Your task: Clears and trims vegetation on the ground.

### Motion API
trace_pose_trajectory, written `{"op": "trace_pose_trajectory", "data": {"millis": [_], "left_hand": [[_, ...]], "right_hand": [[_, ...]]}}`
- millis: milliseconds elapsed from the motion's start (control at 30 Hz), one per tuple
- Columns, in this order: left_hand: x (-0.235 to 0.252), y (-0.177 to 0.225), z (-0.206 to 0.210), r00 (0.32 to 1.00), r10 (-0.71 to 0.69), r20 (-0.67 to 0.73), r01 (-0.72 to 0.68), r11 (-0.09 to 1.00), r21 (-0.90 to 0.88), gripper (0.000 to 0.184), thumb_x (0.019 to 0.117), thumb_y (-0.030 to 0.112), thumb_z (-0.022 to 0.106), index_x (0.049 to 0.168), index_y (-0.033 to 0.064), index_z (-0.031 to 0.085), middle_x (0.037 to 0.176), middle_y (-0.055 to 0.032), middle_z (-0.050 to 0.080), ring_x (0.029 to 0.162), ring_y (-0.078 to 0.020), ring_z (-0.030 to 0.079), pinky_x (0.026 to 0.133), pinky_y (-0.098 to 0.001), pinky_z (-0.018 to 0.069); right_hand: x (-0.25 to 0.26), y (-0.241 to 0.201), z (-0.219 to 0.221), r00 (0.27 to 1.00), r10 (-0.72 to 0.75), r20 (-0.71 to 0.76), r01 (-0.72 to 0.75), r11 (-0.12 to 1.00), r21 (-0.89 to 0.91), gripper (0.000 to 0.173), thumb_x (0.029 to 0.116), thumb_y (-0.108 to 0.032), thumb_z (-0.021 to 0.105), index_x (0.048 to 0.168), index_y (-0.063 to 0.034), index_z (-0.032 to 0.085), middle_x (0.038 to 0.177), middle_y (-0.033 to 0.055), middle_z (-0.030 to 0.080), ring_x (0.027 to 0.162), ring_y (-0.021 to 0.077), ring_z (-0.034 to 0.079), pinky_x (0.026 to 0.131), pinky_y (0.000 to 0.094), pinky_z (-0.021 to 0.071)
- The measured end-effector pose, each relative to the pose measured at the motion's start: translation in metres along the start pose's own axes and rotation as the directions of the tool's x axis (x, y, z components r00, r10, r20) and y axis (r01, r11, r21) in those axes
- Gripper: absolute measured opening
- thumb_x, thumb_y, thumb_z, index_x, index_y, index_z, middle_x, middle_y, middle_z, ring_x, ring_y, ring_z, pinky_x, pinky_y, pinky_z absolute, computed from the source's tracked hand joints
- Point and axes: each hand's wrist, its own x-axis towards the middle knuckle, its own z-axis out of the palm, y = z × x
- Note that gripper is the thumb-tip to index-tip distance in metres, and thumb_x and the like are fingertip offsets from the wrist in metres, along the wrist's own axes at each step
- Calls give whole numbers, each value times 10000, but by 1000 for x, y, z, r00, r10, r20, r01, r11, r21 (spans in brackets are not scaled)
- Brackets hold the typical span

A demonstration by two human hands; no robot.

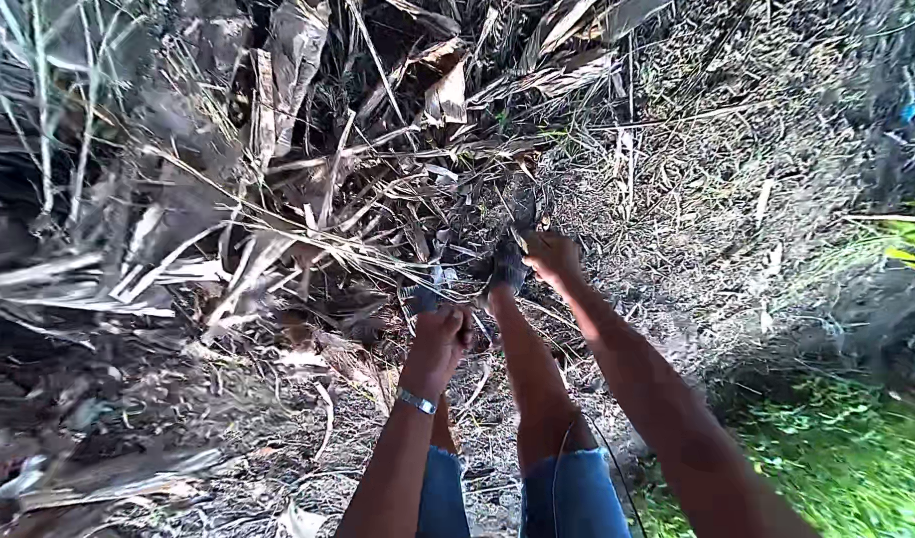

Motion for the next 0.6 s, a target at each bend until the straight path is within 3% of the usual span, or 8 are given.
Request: {"op": "trace_pose_trajectory", "data": {"millis": [100,267,367,433,500,600], "left_hand": [[-12,-4,-1,999,-35,13,34,997,63,253,1088,113,364,1065,29,602,840,-22,616,675,-109,581,645,-279,537],[-5,29,6,989,46,144,-74,978,194,234,1054,113,375,1103,55,596,867,8,620,698,-89,587,663,-265,538],[3,39,17,983,22,184,-58,979,195,214,1047,118,410,1094,69,613,836,25,622,660,-71,579,632,-248,533],[14,44,30,983,1,183,-36,982,186,221,1050,105,424,1095,45,632,804,17,627,630,-72,575,606,-241,526],[19,44,45,985,-34,172,-2,978,208,216,1065,99,430,1088,38,637,775,19,625,601,-61,564,571,-220,512],[30,40,67,983,-42,176,2,975,220,190,1045,98,471,1044,41,652,721,32,619,553,-44,543,519,-196,479]], "right_hand": [[-7,-13,3,996,82,28,-82,997,13,408,806,-163,832,1175,-48,701,977,230,720,779,380,716,719,611,596],[-8,-25,1,999,43,31,-42,998,-36,320,962,-323,685,1165,-79,723,1064,218,731,950,417,712,837,677,552],[-2,-29,-5,998,50,44,-49,998,-30,295,879,-255,751,1105,-66,729,1005,221,726,889,414,705,779,681,545],[15,-34,-34,992,37,122,-40,999,20,318,947,-289,694,1154,-50,722,1022,206,739,878,378,723,810,631,572],[42,-29,-77,981,0,193,-18,996,91,342,992,-297,661,1193,-23,706,987,174,735,796,291,704,762,515,589],[103,-19,-142,972,-22,235,5,997,73,282,902,-112,749,1149,17,703,931,159,716,723,232,655,703,453,575]]}}
